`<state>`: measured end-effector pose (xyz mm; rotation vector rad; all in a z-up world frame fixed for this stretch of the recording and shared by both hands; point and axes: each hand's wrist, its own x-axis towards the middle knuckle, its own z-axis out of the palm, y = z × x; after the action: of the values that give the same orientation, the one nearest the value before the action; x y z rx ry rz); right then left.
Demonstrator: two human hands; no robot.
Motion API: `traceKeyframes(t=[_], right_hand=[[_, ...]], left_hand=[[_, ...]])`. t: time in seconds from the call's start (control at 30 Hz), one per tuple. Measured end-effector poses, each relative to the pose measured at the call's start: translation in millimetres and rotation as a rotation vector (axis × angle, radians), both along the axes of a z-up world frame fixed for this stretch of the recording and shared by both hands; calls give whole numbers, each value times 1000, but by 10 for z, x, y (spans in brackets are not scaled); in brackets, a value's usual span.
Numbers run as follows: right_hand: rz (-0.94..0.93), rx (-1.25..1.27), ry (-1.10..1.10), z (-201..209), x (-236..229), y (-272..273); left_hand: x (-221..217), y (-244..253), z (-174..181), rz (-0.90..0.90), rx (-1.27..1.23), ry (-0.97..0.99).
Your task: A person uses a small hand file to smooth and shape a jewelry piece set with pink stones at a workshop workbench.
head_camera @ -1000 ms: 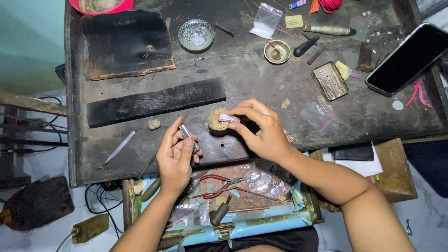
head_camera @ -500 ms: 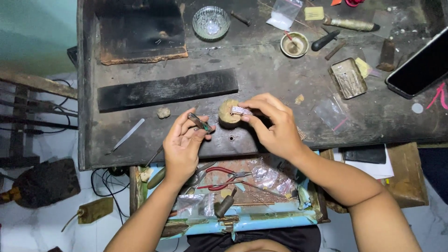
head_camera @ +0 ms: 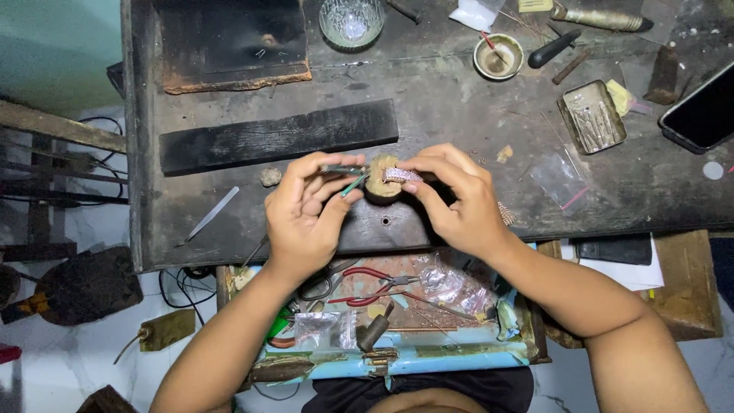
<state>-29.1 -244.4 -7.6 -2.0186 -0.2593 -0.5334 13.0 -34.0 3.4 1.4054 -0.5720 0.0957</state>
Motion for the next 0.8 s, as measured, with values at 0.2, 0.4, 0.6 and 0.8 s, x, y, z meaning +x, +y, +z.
traceKeyframes(t=[0.2, 0.4, 0.6, 0.8], right_hand=[[6, -24, 36, 38, 25, -20], [30, -12, 53, -24, 66, -70], [46, -13, 35, -71, 82, -93], [54, -8, 21, -52, 79, -88]], left_hand=[[80, -109, -50, 25, 78, -178], [27, -47, -207, 112, 132, -331], [10, -77, -233, 105, 64, -325], [-31, -71, -283, 104, 29, -326]])
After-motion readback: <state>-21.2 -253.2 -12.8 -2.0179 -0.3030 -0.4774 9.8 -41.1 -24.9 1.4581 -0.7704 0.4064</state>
